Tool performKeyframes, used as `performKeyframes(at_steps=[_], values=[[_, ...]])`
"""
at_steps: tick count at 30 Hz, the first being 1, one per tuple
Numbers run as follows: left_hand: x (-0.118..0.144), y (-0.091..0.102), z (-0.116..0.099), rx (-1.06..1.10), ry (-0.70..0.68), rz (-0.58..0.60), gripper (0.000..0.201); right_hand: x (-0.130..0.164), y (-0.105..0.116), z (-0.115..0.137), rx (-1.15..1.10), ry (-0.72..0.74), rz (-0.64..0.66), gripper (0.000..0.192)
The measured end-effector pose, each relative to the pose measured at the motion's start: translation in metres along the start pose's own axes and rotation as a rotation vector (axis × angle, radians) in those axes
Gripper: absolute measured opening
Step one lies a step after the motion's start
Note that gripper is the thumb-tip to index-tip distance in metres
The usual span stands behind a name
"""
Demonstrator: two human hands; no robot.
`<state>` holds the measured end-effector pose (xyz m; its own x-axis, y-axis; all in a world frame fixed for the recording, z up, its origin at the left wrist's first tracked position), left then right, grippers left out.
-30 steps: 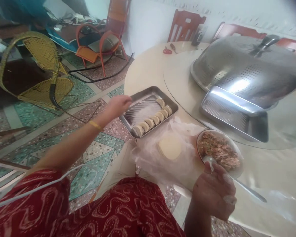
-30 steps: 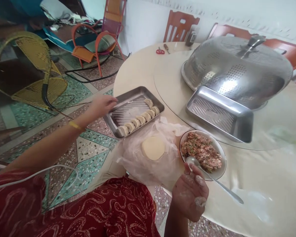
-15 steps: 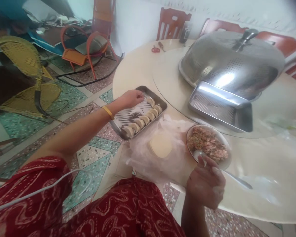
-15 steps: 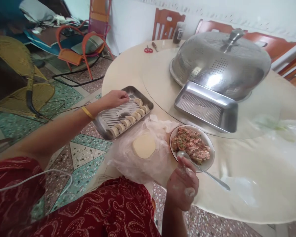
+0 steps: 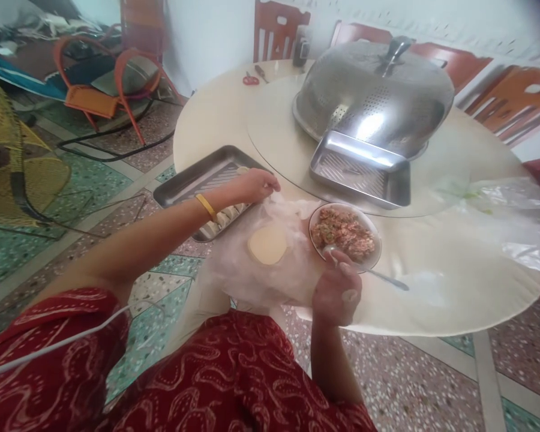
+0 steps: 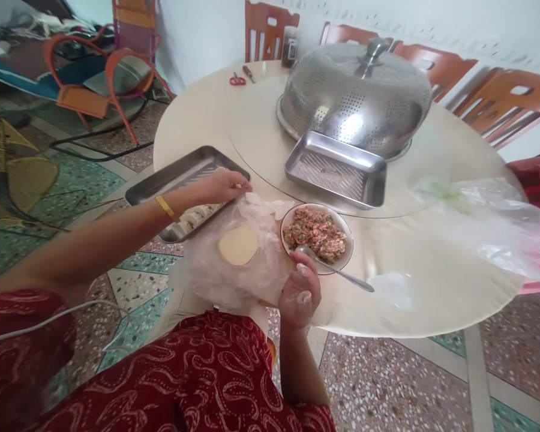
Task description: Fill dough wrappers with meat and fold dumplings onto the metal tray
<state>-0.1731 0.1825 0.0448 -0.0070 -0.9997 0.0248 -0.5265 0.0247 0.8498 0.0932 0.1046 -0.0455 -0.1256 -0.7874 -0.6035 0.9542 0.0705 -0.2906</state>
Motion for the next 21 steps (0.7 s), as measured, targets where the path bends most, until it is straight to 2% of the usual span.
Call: performKeyframes(at_steps=[4, 6, 9, 12, 16, 18, 21], values=[[0.034, 0.014, -0.012, 0.054, -0.054, -0.098, 0.023, 0.001, -0.002, -0.001, 0.029, 0.027, -0.033, 0.037], [0.058, 0.01, -0.019, 0.057, -0.095, -0.067, 0.019, 0.003, -0.002, 0.0, 0.062, 0.044, -0.043, 0.037], [0.096, -0.008, -0.028, 0.021, -0.23, 0.075, 0.014, 0.005, -0.001, 0.005, 0.155, 0.073, -0.013, 0.038], [0.119, -0.029, -0.028, -0.051, -0.34, 0.141, 0.014, 0.007, -0.005, 0.015, 0.377, 0.196, 0.17, 0.033], [0.123, -0.044, -0.018, -0.092, -0.403, 0.142, 0.014, 0.019, -0.022, 0.022, 0.801, 0.4, 0.527, 0.031], [0.12, -0.047, -0.015, -0.097, -0.411, 0.144, 0.013, 0.029, -0.028, 0.021, 0.935, 0.405, 0.632, 0.03], [0.117, -0.049, -0.016, -0.102, -0.425, 0.142, 0.012, 0.042, -0.029, 0.019, 1.009, 0.386, 0.702, 0.026]])
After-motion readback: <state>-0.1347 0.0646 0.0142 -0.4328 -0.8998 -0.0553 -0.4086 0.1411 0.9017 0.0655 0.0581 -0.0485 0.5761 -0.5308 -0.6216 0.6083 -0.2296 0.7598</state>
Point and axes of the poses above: each hand's wrist, its own x-axis away from the middle knuckle, its own y-axis out of the back of the hand, z = x × y, the point moved 3 cm from there along -x, towards the middle knuckle, and after that the axes turned 6 degrees about x, right-handed, at the moved point
